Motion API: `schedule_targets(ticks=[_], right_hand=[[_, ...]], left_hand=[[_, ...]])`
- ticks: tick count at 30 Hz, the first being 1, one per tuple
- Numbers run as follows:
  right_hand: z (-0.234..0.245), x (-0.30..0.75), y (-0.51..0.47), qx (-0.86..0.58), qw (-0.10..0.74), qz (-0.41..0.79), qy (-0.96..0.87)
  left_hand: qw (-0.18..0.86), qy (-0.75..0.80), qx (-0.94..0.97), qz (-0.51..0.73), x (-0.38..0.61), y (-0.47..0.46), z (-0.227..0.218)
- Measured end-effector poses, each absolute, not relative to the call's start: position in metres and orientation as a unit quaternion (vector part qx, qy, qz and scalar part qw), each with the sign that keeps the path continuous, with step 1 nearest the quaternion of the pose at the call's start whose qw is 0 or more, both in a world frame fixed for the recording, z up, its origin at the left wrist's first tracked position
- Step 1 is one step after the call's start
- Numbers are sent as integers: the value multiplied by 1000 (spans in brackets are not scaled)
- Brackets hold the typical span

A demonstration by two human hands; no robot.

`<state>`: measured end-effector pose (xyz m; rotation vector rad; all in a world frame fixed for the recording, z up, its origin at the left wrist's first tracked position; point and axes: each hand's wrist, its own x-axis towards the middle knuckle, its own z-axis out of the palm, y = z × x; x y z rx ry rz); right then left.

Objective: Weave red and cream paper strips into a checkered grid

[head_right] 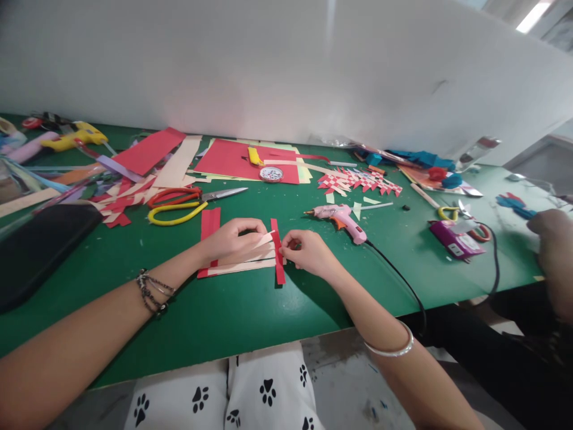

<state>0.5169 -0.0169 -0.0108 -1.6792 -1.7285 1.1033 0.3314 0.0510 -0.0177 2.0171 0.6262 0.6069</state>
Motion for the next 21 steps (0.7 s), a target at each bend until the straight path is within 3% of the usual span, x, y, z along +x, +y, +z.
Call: schedule_targets(ticks=[21], right_hand=[[-10, 516, -15, -623, 246, 425, -609]], left_hand=[[550, 280, 745, 254, 330, 51, -9]])
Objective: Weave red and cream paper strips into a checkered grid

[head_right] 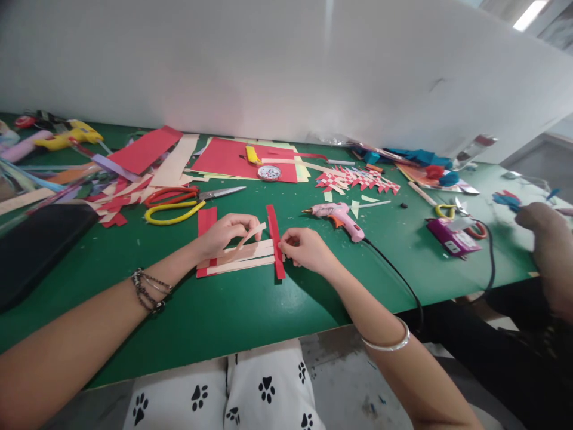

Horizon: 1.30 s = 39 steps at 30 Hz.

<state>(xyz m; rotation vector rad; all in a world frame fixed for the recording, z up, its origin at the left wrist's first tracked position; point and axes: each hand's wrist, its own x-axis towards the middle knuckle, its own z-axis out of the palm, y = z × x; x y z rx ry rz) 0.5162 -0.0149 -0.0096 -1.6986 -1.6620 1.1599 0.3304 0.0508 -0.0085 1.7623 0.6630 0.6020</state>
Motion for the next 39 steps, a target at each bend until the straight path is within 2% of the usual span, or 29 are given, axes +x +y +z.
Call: schedule_targets(ticks=[39], right_hand=[[-12, 516, -14, -632, 234, 411, -614]], left_hand=[[600, 287, 705, 247, 328, 47, -9]])
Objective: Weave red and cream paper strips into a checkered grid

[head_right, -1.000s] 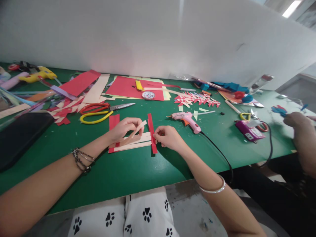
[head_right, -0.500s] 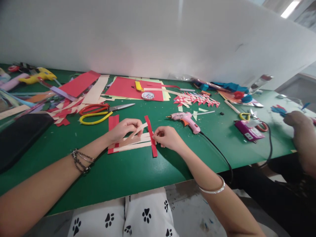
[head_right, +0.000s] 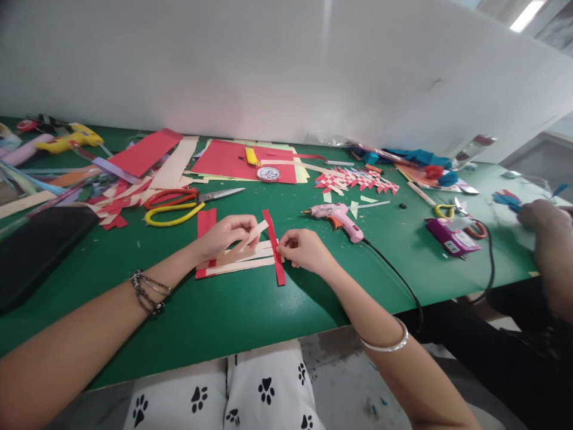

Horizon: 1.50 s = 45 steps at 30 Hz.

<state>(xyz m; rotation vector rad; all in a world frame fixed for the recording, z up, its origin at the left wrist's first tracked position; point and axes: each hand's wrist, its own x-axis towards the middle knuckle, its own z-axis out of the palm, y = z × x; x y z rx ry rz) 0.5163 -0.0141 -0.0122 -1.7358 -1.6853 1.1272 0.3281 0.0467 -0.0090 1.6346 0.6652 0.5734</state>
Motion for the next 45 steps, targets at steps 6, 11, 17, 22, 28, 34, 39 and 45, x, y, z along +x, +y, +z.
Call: schedule_targets(ticks=[6, 11, 17, 22, 28, 34, 39, 45], right_hand=[[-14, 517, -14, -629, 234, 408, -619], [-16, 517, -14, -623, 237, 401, -628], [-17, 516, -14, -620, 249, 403, -626], [-16, 516, -14, -618, 249, 402, -628], [-15, 516, -14, -617, 249, 402, -629], [-15, 517, -14, -618, 241, 423, -618], [-11, 524, -16, -628, 241, 371, -641], [0, 538, -34, -540, 223, 261, -769]], left_hand=[[602, 293, 701, 246, 328, 46, -9], [600, 298, 702, 240, 329, 44, -6], [583, 279, 725, 236, 328, 45, -6], [549, 280, 753, 230, 328, 46, -7], [515, 257, 787, 222, 328, 50, -11], [470, 236, 827, 201, 331, 52, -18], [439, 227, 843, 213, 332, 49, -17], [513, 257, 776, 263, 331, 52, -14]])
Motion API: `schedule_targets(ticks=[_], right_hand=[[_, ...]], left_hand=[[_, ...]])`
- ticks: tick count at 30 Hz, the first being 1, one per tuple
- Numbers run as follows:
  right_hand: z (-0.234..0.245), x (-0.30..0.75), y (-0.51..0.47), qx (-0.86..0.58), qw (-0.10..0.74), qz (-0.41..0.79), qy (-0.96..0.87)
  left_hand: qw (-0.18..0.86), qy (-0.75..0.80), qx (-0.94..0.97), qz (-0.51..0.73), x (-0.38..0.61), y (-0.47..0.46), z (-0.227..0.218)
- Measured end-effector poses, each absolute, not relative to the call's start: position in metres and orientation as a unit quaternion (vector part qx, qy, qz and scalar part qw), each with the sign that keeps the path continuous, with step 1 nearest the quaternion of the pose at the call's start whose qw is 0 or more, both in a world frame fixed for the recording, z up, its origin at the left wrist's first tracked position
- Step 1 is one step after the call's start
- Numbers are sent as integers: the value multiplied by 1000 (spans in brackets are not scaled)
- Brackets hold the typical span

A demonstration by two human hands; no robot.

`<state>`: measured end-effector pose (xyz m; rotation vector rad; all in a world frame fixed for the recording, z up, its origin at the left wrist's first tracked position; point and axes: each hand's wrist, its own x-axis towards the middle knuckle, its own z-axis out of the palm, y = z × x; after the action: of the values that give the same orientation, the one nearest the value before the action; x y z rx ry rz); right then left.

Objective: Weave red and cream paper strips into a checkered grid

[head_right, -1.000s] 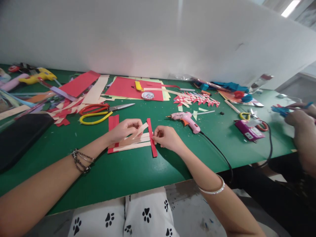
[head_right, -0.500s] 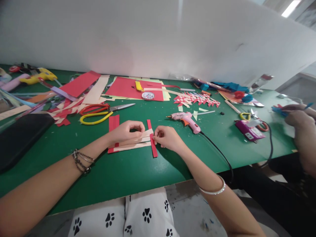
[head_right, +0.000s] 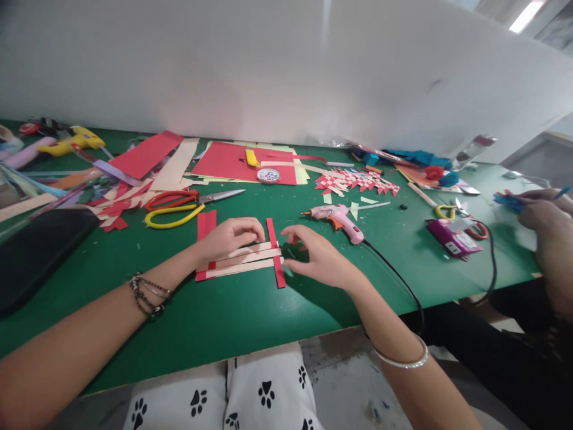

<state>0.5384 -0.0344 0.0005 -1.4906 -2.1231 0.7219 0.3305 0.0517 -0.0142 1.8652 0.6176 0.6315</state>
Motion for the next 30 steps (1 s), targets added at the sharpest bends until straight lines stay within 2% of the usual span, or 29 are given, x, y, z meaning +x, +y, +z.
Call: schedule_targets(ticks=[4, 7, 9, 12, 14, 19, 25, 30], right_hand=[[2, 541, -43, -454, 146, 287, -831], [-2, 542, -39, -444, 113, 291, -840], [-4, 543, -33, -442, 105, 287, -843], [-5, 545, -27, -441, 95, 283, -846], [-5, 545, -24, -440, 91, 283, -847], [-4, 545, -22, -440, 86, 280, -849], [-1, 543, -18, -444, 75, 267, -852], [-2, 543, -17, -441, 74, 259, -856]], left_hand=[[610, 244, 639, 400, 324, 63, 5], [549, 282, 642, 455, 307, 67, 27], [450, 332, 726, 400, 290, 62, 35], [269, 418, 830, 252, 261, 42, 31], [209, 477, 827, 214, 243, 27, 20], [217, 571, 768, 193, 220, 4, -5], [124, 513, 841, 121, 226, 1, -18], [86, 486, 865, 87, 230, 0, -24]])
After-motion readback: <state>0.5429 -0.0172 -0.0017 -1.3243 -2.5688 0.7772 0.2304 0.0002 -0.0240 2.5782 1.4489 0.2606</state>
